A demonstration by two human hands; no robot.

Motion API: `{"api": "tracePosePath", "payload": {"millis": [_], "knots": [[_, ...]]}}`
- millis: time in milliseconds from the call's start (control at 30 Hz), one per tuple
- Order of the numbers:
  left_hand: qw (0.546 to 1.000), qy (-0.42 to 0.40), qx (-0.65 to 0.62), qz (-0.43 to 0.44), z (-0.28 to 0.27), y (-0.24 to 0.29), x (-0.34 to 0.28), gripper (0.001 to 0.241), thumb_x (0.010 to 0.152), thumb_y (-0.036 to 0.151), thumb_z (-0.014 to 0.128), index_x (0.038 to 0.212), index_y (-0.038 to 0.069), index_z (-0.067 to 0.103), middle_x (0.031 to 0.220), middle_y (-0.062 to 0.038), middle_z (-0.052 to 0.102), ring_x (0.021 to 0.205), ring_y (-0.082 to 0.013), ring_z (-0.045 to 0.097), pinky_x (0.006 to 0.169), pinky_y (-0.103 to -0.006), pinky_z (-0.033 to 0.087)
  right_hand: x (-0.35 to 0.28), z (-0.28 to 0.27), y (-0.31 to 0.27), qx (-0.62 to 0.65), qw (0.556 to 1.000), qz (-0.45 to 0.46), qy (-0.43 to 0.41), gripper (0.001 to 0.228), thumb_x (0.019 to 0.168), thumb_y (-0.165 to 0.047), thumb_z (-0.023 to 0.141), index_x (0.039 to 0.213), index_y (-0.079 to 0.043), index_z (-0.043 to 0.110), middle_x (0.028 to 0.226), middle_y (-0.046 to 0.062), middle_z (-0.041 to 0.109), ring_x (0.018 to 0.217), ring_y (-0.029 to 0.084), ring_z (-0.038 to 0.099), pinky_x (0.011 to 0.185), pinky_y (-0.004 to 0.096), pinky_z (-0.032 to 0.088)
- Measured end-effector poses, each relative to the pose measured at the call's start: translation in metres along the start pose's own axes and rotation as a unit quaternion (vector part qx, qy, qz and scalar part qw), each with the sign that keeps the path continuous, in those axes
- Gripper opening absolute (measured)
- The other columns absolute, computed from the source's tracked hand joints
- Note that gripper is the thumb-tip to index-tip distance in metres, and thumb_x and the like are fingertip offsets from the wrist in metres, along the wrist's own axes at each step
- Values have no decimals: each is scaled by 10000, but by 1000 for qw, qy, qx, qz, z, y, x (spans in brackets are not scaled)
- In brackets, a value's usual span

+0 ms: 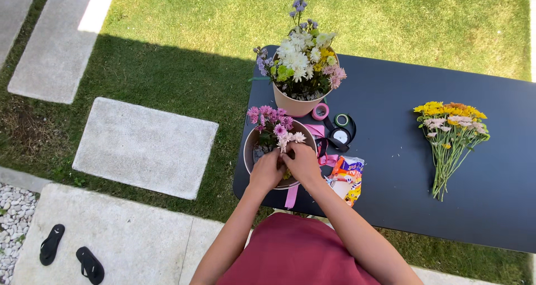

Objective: The person arranges a floral bouquet by placing individual flowers and stems into a vase filled with water, using shears to trim stems and a cloth to wipe them.

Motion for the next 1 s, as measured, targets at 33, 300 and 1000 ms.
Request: {"api": "tracePosePath", "payload": {"millis": [33,300,1000], "knots": [[1000,19,-16,2,-6,5,-3,185,915,151,665,1020,22,582,903,-218,675,860,-461,711,690,-542,568,-7,-12,-7,33,999,-29,23,184,809,-194,765,881,-38,699,815,194,691,847,436,718,727,502,574],[983,72,-130,112,-28,34,-14,189,899,116,754,896,44,579,789,-216,655,825,-477,696,673,-553,580,-48,-69,-36,140,979,-138,59,108,692,-103,727,737,-122,631,682,156,640,719,404,649,676,422,535],[978,28,-154,136,1,8,-2,256,868,267,788,1024,86,696,878,-165,729,851,-396,732,711,-478,615,-25,-60,-28,204,978,-54,4,199,836,-218,812,818,-33,740,695,179,701,667,285,658,621,406,489]]}}
Point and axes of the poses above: each hand's wrist, its own x-axis towards the middle knuckle, its own z-axis out of the palm, y = z × x, the point moved 10 cm from there along x, towards the middle knuckle
